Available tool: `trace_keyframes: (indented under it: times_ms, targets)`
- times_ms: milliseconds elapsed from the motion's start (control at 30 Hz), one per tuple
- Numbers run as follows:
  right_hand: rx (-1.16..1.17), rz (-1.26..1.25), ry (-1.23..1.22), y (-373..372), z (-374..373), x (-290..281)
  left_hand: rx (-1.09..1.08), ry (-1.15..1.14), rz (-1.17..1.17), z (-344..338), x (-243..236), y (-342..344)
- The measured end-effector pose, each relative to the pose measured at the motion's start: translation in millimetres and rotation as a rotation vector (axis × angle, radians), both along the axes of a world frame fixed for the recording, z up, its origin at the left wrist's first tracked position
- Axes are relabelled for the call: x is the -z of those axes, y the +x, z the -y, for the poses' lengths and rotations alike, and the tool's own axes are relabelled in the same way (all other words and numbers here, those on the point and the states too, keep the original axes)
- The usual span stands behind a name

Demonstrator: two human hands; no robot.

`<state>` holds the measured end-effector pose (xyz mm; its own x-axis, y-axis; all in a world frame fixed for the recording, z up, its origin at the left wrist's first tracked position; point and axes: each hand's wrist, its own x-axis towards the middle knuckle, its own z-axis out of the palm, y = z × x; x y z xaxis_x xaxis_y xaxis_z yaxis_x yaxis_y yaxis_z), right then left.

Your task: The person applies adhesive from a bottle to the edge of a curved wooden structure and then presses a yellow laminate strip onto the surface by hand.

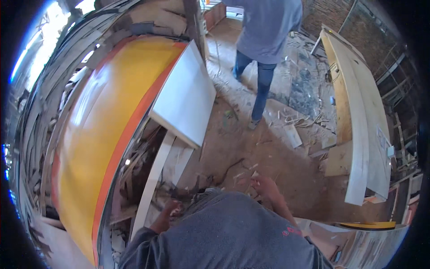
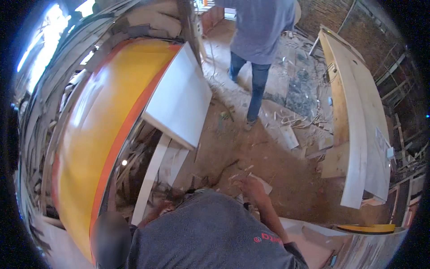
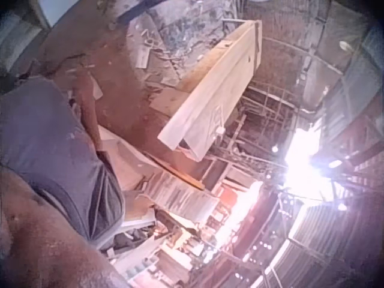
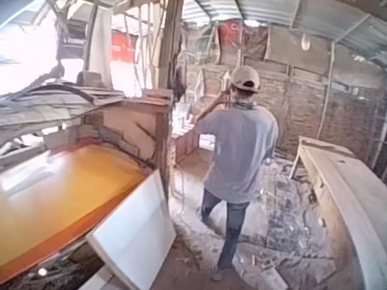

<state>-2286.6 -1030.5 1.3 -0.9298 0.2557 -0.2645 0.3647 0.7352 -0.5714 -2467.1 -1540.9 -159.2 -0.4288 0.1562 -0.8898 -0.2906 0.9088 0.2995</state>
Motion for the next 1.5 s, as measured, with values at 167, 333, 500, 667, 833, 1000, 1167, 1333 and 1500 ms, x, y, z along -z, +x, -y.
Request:
trace_keyframes:
  times_ms: [167, 333, 500, 667, 833, 1000, 1167, 1333, 1500]
  targets:
    - [0.133, 0.122, 0.091, -16, -68, 59, 0.879, 0.089, -0.969, -46, 22, -233]
    - [0.591, -0.103, -0.251, 40, -160, 135, 0.115, 0.43, -0.675, -286, 4, -321]
    - [0.295, 0.345, 0.037, -111, -324, 147, 0.587, 0.124, -1.006, -361, 20, -364]
    - [0.172, 0.126, 0.126, -307, -489, 76, 0.037, 0.045, -0.191, -418, 19, -319]
    - [-0.053, -0.154, 0.245, -545, -586, -12, -0.306, -0.009, 0.097, -452, 5, -294]
    - [-0.076, -0.343, -0.001, -706, -566, -74, -0.515, -0.008, 0.184, -488, 2, -339]
    - [-0.132, -0.421, -0.252, -821, -525, -104, -0.727, 0.061, 0.136, -531, 4, -473]
    - [-0.336, -0.425, -0.259, -948, -538, -141, -0.911, 0.22, 0.031, -593, -26, -639]
    - [-0.521, -0.519, -0.414, -1110, -553, -177, -1.078, 0.295, -0.105, -638, -45, -712]
